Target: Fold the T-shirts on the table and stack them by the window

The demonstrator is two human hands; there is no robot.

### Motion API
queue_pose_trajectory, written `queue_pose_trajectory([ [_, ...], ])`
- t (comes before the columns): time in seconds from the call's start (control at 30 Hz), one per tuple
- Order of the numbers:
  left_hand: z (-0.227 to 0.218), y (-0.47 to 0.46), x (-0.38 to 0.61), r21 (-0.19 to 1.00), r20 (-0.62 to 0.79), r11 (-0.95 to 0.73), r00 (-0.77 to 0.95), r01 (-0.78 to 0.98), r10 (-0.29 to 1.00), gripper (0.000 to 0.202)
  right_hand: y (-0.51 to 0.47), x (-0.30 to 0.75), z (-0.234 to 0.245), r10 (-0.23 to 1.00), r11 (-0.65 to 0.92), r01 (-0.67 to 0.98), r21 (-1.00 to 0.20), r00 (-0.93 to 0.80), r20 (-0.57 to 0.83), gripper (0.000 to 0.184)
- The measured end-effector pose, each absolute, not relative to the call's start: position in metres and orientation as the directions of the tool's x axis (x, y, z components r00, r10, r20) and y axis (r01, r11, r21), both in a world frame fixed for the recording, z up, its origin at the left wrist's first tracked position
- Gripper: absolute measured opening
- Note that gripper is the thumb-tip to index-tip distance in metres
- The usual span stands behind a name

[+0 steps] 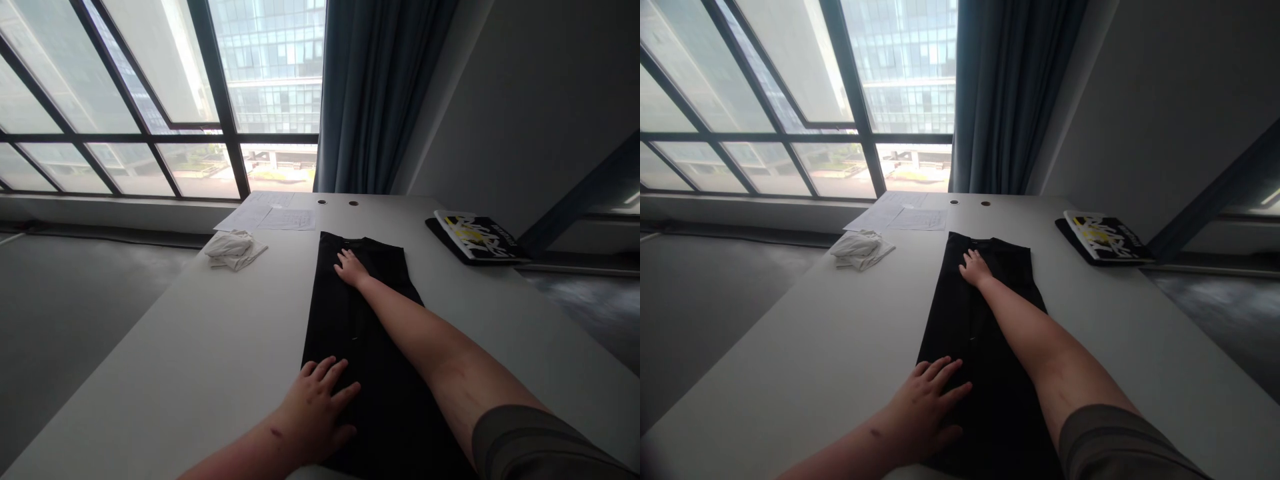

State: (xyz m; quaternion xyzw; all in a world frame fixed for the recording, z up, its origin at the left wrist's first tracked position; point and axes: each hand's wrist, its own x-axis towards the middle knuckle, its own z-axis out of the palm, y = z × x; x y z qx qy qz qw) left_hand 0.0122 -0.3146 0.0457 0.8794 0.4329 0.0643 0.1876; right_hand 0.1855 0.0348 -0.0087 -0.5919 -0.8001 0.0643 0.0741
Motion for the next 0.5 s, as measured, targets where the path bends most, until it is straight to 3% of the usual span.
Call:
queue_pose_trajectory([
  [0.2, 0.042, -0.296, 0.013, 0.338, 0.044, -0.427, 0.439, 0.839, 0.897, 0.062, 0.047, 0.159, 0.009, 0.929, 0.369, 0.917, -0.152, -0.361, 0.078, 0.064],
  [0.37, 0.018, -0.287, 0.012, 0.287, -0.035, -0.285, 0.307, 0.914, 0.951, 0.072, 0.089, 0.122, 0.020, 0.919, 0.390, 0.910, -0.139, -0.395, -0.005, 0.067],
  [0.5, 0.012, -0.292, 0.013, 0.309, -0.073, -0.270, 0.306, 0.912, 0.949, 0.077, 0.120, 0.107, 0.010, 0.923, 0.358, 0.924, -0.130, -0.371, -0.096, 0.069],
])
